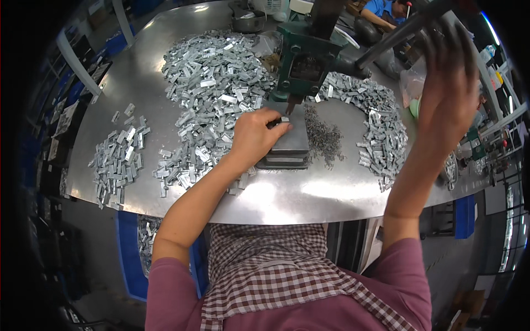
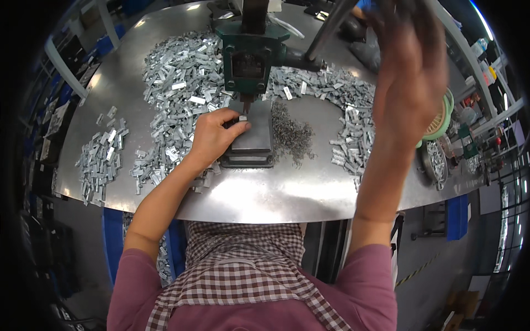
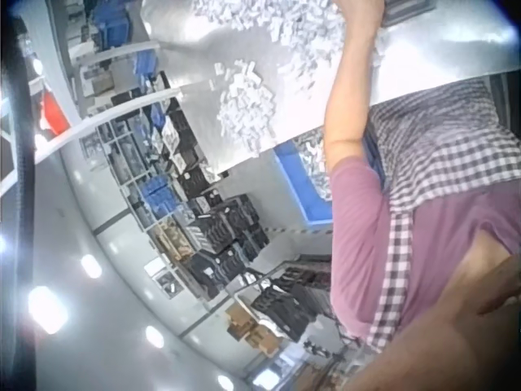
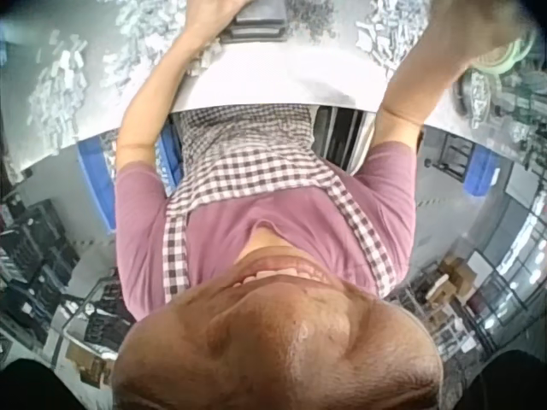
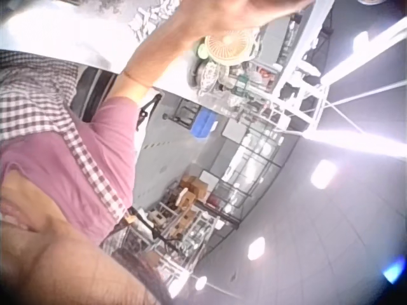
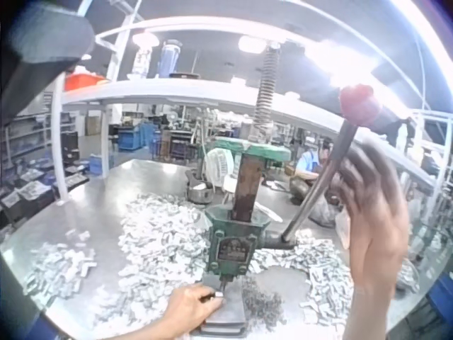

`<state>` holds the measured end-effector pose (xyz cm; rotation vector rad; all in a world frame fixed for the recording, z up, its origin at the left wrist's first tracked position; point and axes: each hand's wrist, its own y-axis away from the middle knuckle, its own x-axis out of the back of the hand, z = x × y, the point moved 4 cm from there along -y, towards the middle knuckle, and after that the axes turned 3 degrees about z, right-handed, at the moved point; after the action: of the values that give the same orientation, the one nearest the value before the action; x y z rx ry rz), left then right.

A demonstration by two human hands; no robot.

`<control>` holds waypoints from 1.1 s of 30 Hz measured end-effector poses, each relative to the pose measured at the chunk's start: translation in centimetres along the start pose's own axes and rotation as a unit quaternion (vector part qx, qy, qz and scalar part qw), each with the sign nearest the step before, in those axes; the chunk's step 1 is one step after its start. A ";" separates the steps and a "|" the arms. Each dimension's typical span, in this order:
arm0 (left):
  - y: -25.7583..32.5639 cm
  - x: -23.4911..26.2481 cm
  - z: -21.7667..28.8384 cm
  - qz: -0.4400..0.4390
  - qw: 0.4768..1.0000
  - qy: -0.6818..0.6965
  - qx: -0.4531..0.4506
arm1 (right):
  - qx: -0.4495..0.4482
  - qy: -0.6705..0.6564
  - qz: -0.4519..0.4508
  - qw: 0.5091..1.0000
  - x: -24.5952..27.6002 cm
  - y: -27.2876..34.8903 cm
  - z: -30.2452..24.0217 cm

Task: The person assembles metal components by inserting pins into metal clips by hand, pressing them using a manual punch press, and placing the finished pieces into a bin.

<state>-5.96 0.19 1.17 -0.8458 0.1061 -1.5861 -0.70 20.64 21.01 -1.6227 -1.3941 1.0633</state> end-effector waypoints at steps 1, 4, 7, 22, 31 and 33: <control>-0.2 0.1 0.2 0.005 1.000 -0.013 -0.006 | -0.035 0.063 -0.020 0.997 -1.2 -1.6 -0.8; -0.1 0.1 0.1 0.014 0.999 -0.033 -0.001 | -0.084 -0.056 -0.076 0.992 -1.5 -3.9 1.7; 0.0 0.4 -0.8 0.034 0.999 -0.010 0.016 | -0.004 0.005 -0.122 0.993 -1.7 3.0 -0.4; 5.1 19.0 -11.1 0.112 0.971 -0.178 0.113 | 0.002 -0.039 0.021 0.999 -5.2 -3.6 3.4; 10.0 31.0 -18.7 0.063 0.883 -0.452 0.110 | -0.032 -0.027 -0.030 0.999 -4.9 -3.8 3.6; 8.4 29.2 -14.1 0.091 0.885 -0.457 0.028 | -0.042 -0.026 -0.010 0.999 -5.0 -3.6 3.7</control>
<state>-5.75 -33.26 -0.28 -1.4091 -0.5209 -0.8809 -5.82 16.25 23.44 -1.6469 -1.5053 1.0549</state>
